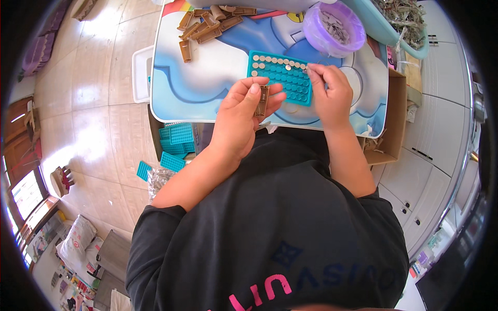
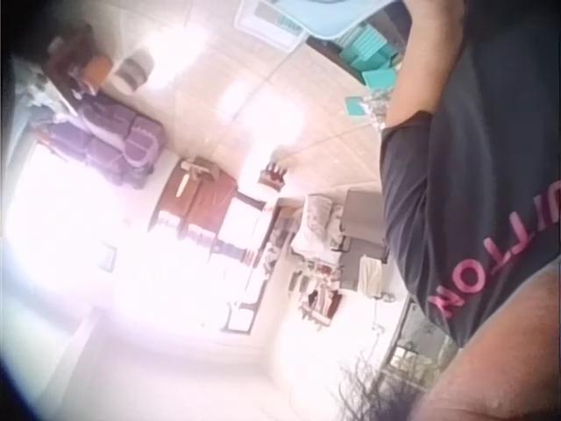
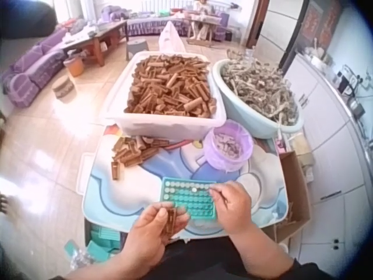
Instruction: The person assembles small brown plastic components by hand, fitting them into an assembly tray.
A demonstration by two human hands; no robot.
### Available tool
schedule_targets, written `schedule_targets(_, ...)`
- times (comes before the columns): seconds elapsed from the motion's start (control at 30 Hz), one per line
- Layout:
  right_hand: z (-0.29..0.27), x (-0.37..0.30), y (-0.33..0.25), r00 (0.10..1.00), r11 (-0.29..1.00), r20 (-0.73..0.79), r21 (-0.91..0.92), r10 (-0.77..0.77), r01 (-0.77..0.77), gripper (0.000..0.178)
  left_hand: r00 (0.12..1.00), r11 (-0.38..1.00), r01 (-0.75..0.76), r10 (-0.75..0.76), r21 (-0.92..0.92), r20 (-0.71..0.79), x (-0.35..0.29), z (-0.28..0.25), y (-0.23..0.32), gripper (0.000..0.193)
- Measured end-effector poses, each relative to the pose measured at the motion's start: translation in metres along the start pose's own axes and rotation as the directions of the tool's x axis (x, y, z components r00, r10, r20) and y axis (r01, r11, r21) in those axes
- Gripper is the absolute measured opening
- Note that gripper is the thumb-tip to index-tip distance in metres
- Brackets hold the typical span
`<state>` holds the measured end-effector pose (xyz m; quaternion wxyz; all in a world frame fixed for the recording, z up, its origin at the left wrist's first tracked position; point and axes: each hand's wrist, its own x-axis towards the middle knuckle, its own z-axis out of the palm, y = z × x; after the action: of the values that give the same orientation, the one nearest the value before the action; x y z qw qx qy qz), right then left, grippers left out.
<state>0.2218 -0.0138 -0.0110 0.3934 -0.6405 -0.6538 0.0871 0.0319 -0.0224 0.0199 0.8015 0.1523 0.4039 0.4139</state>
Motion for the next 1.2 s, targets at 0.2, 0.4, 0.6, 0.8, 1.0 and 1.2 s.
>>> schedule_targets(0.2, 0.007, -0.001, 0.017, 0.999, 0.991, 0.04, -0.137, -0.007, 0.012, 0.011, 1.0, 0.991, 0.009, -0.011, 0.137, 0.012, -0.004, -0.006, 0.002, 0.029)
schedule_targets(0.4, 0.005, 0.0, 0.014, 0.985, 0.977, 0.054, -0.128, -0.166, 0.172, 0.011, 0.993, 0.993, 0.11, -0.109, 0.05, -0.035, -0.005, -0.011, 0.004, 0.032)
schedule_targets(0.6, 0.002, -0.003, -0.046, 0.961, 0.942, 0.09, 0.24, -0.262, 0.234, 0.014, 0.994, 0.99, 0.1, -0.103, -0.098, -0.032, -0.003, -0.012, 0.0, 0.027)
schedule_targets(0.8, 0.013, -0.005, -0.056, 0.93, 0.93, 0.152, 0.217, -0.333, 0.298, 0.013, 0.999, 0.995, 0.051, -0.052, -0.091, -0.009, -0.002, -0.016, 0.0, 0.026)
schedule_targets(1.0, 0.024, 0.003, -0.054, 0.926, 0.919, 0.17, 0.273, -0.338, 0.285, 0.012, 1.0, 0.995, 0.011, -0.014, -0.103, -0.026, 0.001, -0.026, 0.003, 0.026)
schedule_targets(1.2, 0.05, 0.02, -0.037, 0.926, 0.936, 0.141, 0.088, -0.35, 0.34, 0.011, 0.998, 0.992, 0.001, -0.009, -0.126, -0.062, 0.006, -0.034, 0.009, 0.027)
